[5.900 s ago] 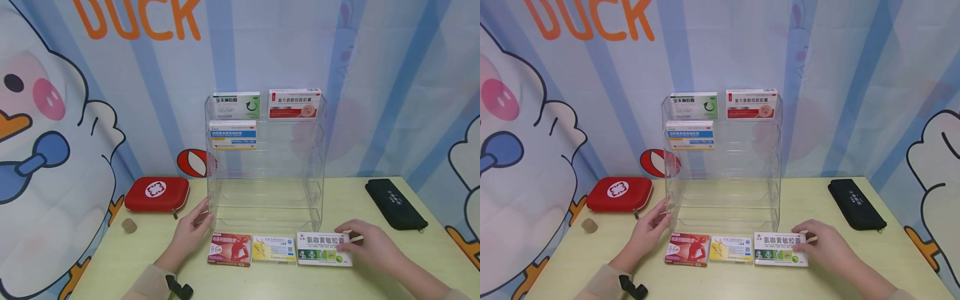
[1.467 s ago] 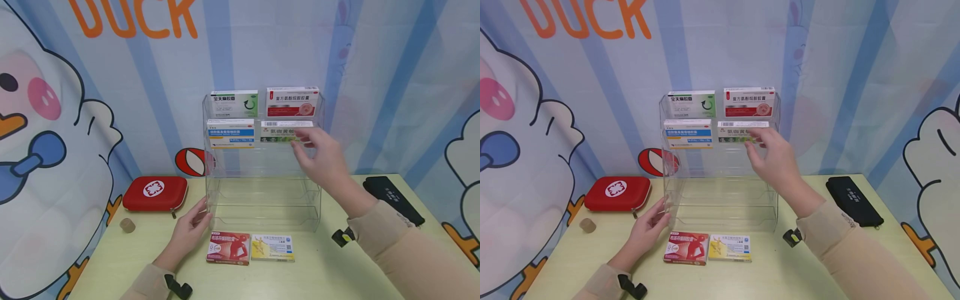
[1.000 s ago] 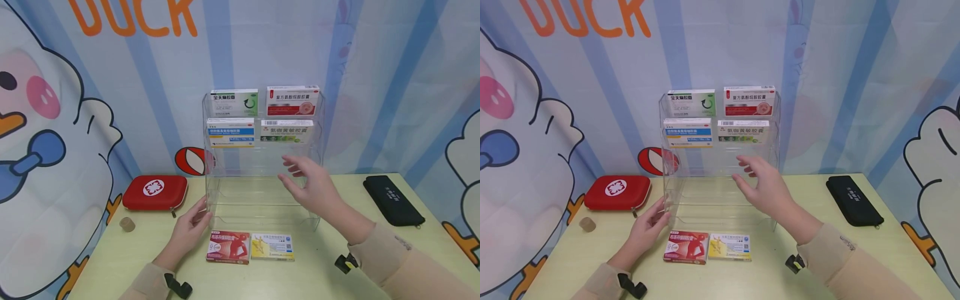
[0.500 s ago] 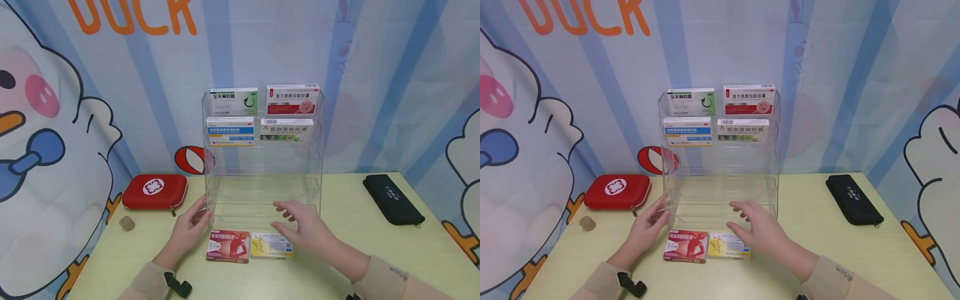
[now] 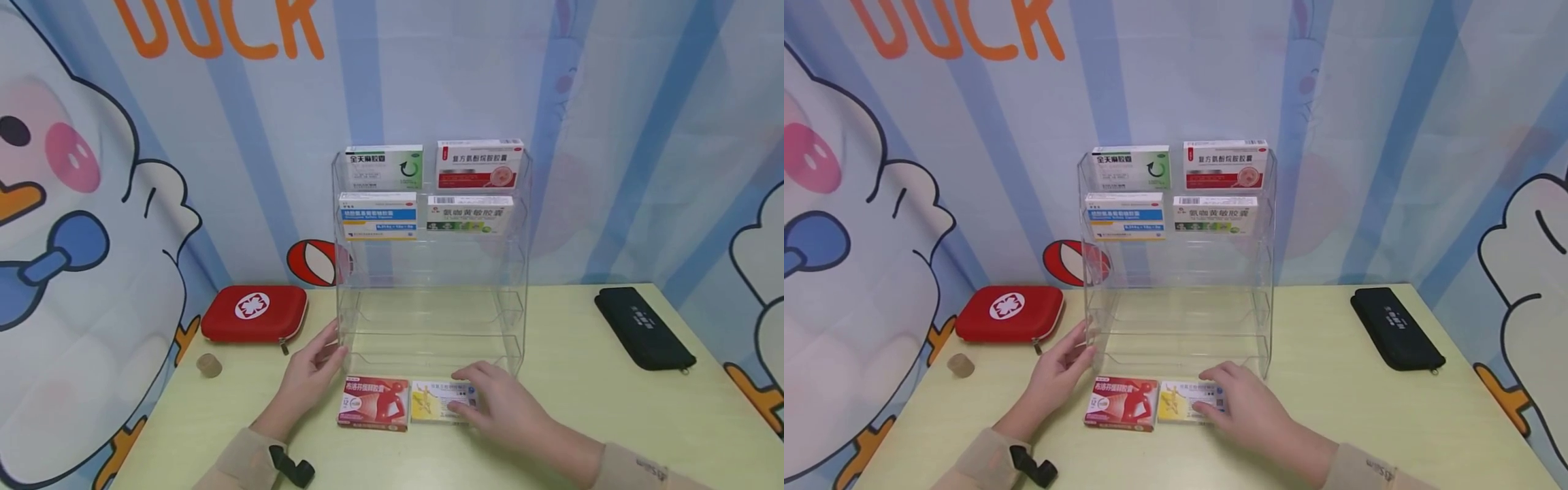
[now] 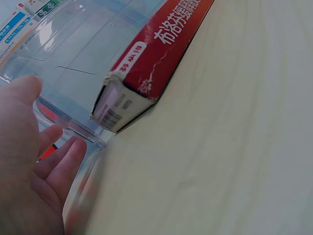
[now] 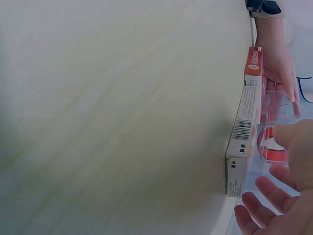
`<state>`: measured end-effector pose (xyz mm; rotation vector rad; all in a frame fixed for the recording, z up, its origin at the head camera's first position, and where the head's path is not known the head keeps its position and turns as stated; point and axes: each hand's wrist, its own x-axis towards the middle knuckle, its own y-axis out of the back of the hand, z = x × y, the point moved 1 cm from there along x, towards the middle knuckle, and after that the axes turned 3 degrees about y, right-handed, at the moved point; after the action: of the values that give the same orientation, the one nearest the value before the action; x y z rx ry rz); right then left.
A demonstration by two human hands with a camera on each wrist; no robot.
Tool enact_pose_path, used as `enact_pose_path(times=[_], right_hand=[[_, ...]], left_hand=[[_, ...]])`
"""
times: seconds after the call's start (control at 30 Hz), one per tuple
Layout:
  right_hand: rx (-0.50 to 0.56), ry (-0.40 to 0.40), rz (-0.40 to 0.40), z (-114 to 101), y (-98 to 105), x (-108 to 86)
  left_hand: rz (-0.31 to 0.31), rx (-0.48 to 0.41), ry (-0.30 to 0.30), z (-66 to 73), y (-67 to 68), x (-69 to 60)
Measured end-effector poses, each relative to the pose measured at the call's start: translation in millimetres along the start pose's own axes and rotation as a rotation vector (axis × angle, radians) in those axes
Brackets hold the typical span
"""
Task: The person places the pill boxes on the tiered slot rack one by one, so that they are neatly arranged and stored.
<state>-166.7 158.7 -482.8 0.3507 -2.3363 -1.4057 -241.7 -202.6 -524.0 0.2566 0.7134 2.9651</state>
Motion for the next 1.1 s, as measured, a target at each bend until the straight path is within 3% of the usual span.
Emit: enact_pose_path(times=[0.27, 0.47, 0.7, 0.83, 1.1], right_hand=[[-0.06, -0.005, -0.013, 4, -2, -6.1], [-0.072, -0.026, -0.058, 7, -2, -10.8], [-0.063, -0.018, -0.002, 13, -4, -15.6], [-0.009, -0.034, 0.026, 15, -1, -15.8], [0.198, -0.026, 0.047, 18, 7, -10.5]], left_hand=[[0.014, -0.01, -0.03, -0.7, -1.3, -0.2], [0.009, -0.017, -0.02, -0.7, -1.2, -0.1], [0.012, -0.012, -0.029, 0.6, -1.8, -0.3], [0.013, -0.005, -0.029, 0.9, -1.7, -0.3], [0.006, -0.01, -0.011, 1.4, -1.0, -0.4]])
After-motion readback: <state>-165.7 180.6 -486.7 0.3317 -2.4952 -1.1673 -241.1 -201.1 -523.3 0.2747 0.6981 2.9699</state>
